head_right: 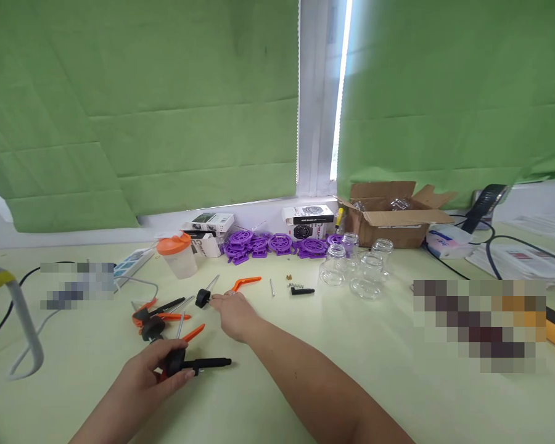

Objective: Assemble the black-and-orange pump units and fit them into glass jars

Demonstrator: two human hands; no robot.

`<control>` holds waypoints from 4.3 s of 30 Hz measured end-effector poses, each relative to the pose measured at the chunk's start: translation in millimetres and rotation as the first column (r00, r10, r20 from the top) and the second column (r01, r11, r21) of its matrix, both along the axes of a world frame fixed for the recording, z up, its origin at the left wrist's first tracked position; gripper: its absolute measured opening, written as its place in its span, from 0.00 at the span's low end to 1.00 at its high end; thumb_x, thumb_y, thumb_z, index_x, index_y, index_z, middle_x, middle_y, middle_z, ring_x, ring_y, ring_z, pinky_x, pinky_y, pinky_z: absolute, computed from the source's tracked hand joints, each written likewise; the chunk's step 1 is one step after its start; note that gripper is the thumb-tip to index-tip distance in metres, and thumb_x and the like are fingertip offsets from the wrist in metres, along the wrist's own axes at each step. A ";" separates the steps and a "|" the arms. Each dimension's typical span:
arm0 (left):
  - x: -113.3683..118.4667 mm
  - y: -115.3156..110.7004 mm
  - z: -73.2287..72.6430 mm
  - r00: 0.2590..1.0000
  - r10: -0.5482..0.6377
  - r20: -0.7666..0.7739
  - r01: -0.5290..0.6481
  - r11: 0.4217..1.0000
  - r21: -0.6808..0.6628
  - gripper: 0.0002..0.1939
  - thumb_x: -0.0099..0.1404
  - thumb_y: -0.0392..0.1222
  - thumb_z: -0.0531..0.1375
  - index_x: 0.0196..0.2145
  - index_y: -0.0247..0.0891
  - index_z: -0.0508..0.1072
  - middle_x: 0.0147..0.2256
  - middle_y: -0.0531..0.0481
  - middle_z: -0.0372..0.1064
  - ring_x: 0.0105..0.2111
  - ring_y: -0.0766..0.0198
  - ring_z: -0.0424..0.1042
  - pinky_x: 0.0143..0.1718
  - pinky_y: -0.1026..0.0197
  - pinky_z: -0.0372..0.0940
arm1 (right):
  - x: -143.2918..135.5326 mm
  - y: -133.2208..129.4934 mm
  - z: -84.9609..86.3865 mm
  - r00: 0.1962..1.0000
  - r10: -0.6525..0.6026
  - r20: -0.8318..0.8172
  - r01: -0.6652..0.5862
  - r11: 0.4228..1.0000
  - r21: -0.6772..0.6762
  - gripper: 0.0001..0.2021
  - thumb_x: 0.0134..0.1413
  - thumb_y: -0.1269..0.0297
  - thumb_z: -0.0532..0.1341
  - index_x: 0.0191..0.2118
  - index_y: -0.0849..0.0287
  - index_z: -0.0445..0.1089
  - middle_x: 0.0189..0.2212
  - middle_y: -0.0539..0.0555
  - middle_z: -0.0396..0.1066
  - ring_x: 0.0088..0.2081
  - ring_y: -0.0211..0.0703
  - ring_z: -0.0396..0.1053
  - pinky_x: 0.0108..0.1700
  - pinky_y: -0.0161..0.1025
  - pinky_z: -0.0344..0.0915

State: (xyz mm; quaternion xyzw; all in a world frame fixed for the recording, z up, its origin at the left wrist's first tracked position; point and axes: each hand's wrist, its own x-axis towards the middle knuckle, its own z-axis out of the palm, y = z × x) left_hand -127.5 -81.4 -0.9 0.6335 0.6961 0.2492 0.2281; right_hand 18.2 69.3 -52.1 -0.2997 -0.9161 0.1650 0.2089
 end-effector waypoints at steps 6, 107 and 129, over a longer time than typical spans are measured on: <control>15.8 8.2 12.5 0.988 -0.031 0.151 0.021 0.998 0.064 0.20 0.50 0.47 0.62 0.41 0.41 0.67 0.37 0.50 0.66 0.34 0.61 0.65 0.34 0.60 0.62 | 39.9 -13.9 21.8 0.926 -0.188 -0.328 0.026 0.898 -0.440 0.16 0.60 0.61 0.49 0.47 0.58 0.68 0.46 0.56 0.69 0.48 0.45 0.65 0.48 0.42 0.59; 153.0 74.6 -9.0 0.938 -0.137 -0.318 0.290 0.811 0.508 0.36 0.37 0.52 0.65 0.44 0.40 0.60 0.40 0.44 0.65 0.41 0.51 0.66 0.39 0.53 0.64 | 170.6 -65.0 29.4 0.687 -0.508 -0.520 -0.387 0.350 -0.853 0.16 0.43 0.59 0.64 0.37 0.65 0.74 0.36 0.60 0.73 0.36 0.44 0.70 0.40 0.40 0.60; 146.2 89.9 -18.3 0.927 -0.062 -0.370 0.241 0.855 0.460 0.30 0.38 0.50 0.64 0.39 0.40 0.61 0.38 0.45 0.65 0.40 0.50 0.66 0.37 0.54 0.63 | 170.8 -68.3 21.5 0.844 -0.382 -0.376 0.171 0.856 -0.487 0.17 0.52 0.64 0.58 0.48 0.52 0.70 0.59 0.55 0.55 0.60 0.50 0.53 0.58 0.49 0.54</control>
